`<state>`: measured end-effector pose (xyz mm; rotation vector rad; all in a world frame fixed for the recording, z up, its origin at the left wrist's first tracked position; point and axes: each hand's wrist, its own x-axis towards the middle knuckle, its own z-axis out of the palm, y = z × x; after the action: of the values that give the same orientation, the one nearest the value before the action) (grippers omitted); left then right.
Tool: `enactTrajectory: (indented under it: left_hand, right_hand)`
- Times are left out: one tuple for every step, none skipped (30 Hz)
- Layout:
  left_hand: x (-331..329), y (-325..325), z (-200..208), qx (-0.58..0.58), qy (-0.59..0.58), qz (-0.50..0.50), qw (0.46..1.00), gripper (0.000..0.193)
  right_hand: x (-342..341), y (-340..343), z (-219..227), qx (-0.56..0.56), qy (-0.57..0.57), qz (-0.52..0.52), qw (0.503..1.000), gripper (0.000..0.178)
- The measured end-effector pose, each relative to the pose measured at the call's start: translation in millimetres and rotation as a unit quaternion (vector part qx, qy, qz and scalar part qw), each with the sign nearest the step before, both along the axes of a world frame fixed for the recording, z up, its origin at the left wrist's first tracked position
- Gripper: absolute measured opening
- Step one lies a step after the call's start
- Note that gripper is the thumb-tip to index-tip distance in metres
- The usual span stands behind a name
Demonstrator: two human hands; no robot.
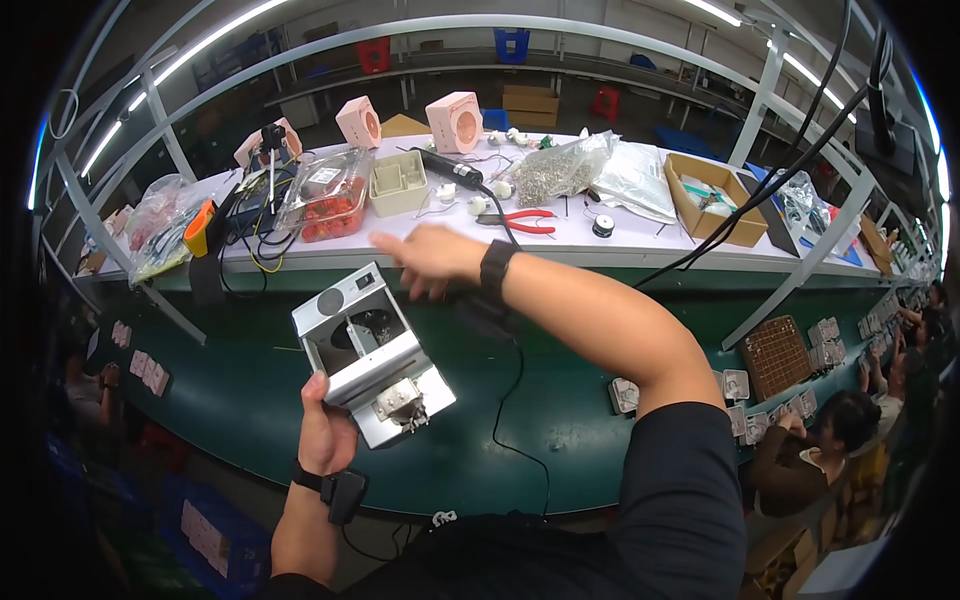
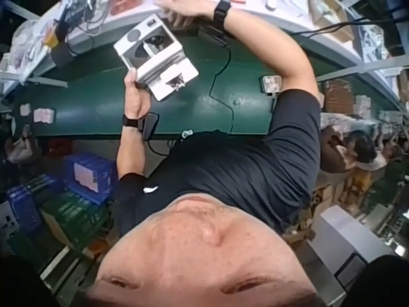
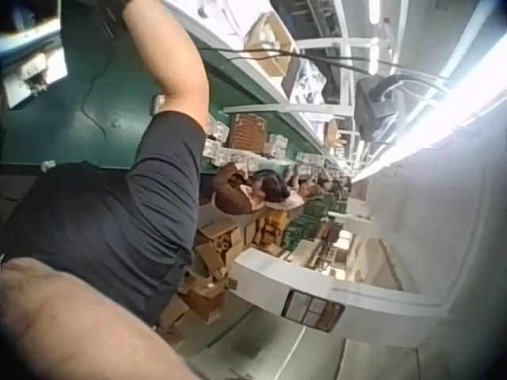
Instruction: The person places motors into plastic housings, secures them with a power screwdriver, and gathers loose motors into a plastic bag. After refilling a screw dispenser, they fit small white components into pink plastic housings by hand.
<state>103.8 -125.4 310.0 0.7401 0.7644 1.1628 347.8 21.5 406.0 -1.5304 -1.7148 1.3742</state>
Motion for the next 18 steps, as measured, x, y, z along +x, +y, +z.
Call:
enactTrajectory:
  left_hand:
    - [0.0, -1.5, 0.6, 0.005, -0.002, -0.002, 1.000, 0.066]
    - [-0.8, -4.8, 2.9, 0.008, 0.002, 0.001, 1.000, 0.067]
    - [-4.5, -7.2, 4.6, 0.010, 0.009, 0.007, 1.000, 0.067]
    - [-6.5, -10.0, 6.8, 0.013, 0.014, 0.011, 1.000, 0.068]
    - [-6.9, -13.2, 9.5, 0.017, 0.014, 0.011, 1.000, 0.068]
    - [-8.1, -17.9, 13.1, 0.013, 0.008, 0.021, 1.000, 0.068]
    - [-8.4, -22.2, 17.2, 0.009, 0.002, 0.026, 1.000, 0.068]
    - [-9.1, -25.1, 19.9, 0.004, -0.003, 0.031, 1.000, 0.068]
    - [-11.1, -28.5, 20.9, 0.007, -0.001, 0.034, 0.999, 0.068]
    - [-12.7, -31.6, 21.1, 0.003, -0.009, 0.040, 0.999, 0.067]
    - [-13.7, -33.5, 20.9, -0.002, -0.017, 0.044, 0.999, 0.066]
    - [-14.1, -33.8, 20.6, -0.007, -0.025, 0.047, 0.999, 0.065]
    - [-13.9, -32.5, 20.4, -0.007, -0.022, 0.043, 0.999, 0.065]
    - [-13.9, -31.0, 19.5, -0.009, -0.018, 0.054, 0.998, 0.067]
    - [-13.4, -29.1, 18.5, -0.010, -0.015, 0.063, 0.998, 0.070]
    - [-12.3, -27.2, 17.7, -0.012, -0.011, 0.070, 0.997, 0.072]
    - [-11.2, -25.6, 16.5, -0.014, -0.009, 0.061, 0.998, 0.072]
    - [-10.1, -24.2, 15.0, -0.011, -0.015, 0.066, 0.998, 0.068]
  right_hand:
    - [15.1, 21.7, -7.6, 0.182, -0.126, -0.007, 0.975, 0.061]
    - [28.7, 44.8, -15.6, 0.355, -0.246, -0.014, 0.902, 0.054]
    - [32.0, 63.2, -23.0, 0.359, -0.244, -0.012, 0.901, 0.054]
    - [35.5, 76.4, -26.9, 0.414, -0.299, -0.033, 0.859, 0.047]
    - [39.0, 89.4, -31.2, 0.466, -0.351, -0.054, 0.810, 0.040]
    - [35.6, 104.6, -36.1, 0.471, -0.346, -0.051, 0.810, 0.040]
    - [33.3, 117.0, -38.7, 0.450, -0.361, -0.050, 0.815, 0.037]
    - [31.8, 129.1, -41.8, 0.428, -0.376, -0.049, 0.820, 0.035]
    - [27.1, 135.8, -41.7, 0.405, -0.391, -0.047, 0.825, 0.033]
    - [23.8, 142.0, -42.3, 0.407, -0.388, -0.048, 0.826, 0.033]
    - [21.2, 148.0, -43.6, 0.399, -0.396, -0.042, 0.826, 0.033]
    - [19.4, 153.8, -45.5, 0.390, -0.405, -0.038, 0.826, 0.033]
    - [18.7, 159.3, -47.7, 0.379, -0.414, -0.034, 0.827, 0.033]
    - [16.2, 166.0, -50.7, 0.376, -0.414, -0.039, 0.828, 0.033]
    - [12.8, 173.9, -52.8, 0.381, -0.413, -0.035, 0.826, 0.033]
    - [11.0, 179.3, -53.1, 0.386, -0.414, -0.032, 0.824, 0.034]
    - [14.0, 181.6, -54.8, 0.390, -0.415, -0.029, 0.822, 0.035]
    - [20.2, 180.7, -58.4, 0.384, -0.417, -0.038, 0.823, 0.035]
